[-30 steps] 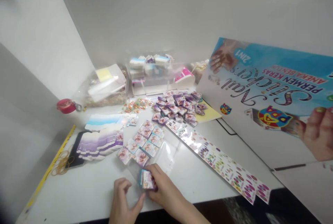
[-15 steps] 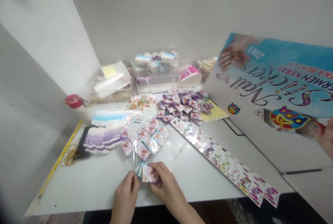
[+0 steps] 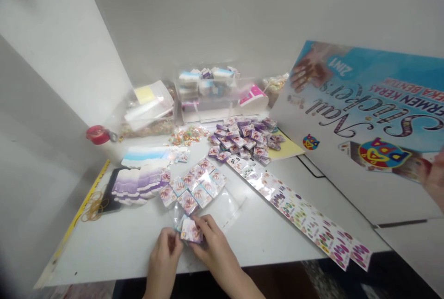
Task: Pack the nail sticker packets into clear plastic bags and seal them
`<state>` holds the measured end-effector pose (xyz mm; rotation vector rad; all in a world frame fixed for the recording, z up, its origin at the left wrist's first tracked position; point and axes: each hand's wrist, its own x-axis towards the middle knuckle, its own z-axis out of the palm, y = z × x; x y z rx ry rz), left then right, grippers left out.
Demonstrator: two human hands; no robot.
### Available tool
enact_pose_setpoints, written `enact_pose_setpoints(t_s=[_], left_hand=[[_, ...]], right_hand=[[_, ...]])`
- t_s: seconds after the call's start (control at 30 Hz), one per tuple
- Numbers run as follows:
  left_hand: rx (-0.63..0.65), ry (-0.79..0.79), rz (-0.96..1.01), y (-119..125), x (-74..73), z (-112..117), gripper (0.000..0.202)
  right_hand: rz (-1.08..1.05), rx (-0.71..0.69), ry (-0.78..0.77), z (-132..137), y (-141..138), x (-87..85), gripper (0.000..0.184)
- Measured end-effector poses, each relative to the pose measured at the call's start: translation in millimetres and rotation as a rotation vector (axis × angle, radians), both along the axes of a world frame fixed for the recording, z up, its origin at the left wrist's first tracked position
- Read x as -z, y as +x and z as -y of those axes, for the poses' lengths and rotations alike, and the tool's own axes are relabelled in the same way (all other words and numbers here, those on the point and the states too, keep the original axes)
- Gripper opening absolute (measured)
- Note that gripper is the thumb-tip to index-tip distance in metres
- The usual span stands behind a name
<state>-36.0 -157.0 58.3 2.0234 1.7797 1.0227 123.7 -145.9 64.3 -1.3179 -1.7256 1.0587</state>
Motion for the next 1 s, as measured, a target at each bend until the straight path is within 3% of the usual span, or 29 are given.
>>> enact_pose_setpoints(t_s=[0.13,0.27,0.43,0.57,0.73,0.87,1.0], left_hand=[[0.105,0.009,0.03,-9,-6.6,-3,0.021],[0.219,0.072,0.008,-15,-6.1,-2,0.027],[0.09,0.192,0.037,-6,-2.0,3,0.02],[0.068,0.238,0.06,3,-1.6,5,0.013],[-0.024,0.14,0.177,0,-2.3,5,0.009],[-0.028,0.0,0.204,-5,-4.5,3,0.025],[0.013,-0.044,0.138,-6,-12.7,-3,0.03]], right_hand=[[-0.084,-0.012,-0.025,-1,5,-2.5,0.054],[-0.08,0.075,-0.041,3,5,0.9,0.035],[0.019,0.142,0.075,7,-6,3.8,0.026],[0.05,0.203,0.122,4,-17,7.6,0.022],[-0.101,0.149,0.06,1,-19,1.6,0.04],[-0.112,0.12,0.058,6,-18,-3.8,0.031],[-0.087,0.154,0.133,9,-19,5.9,0.03]])
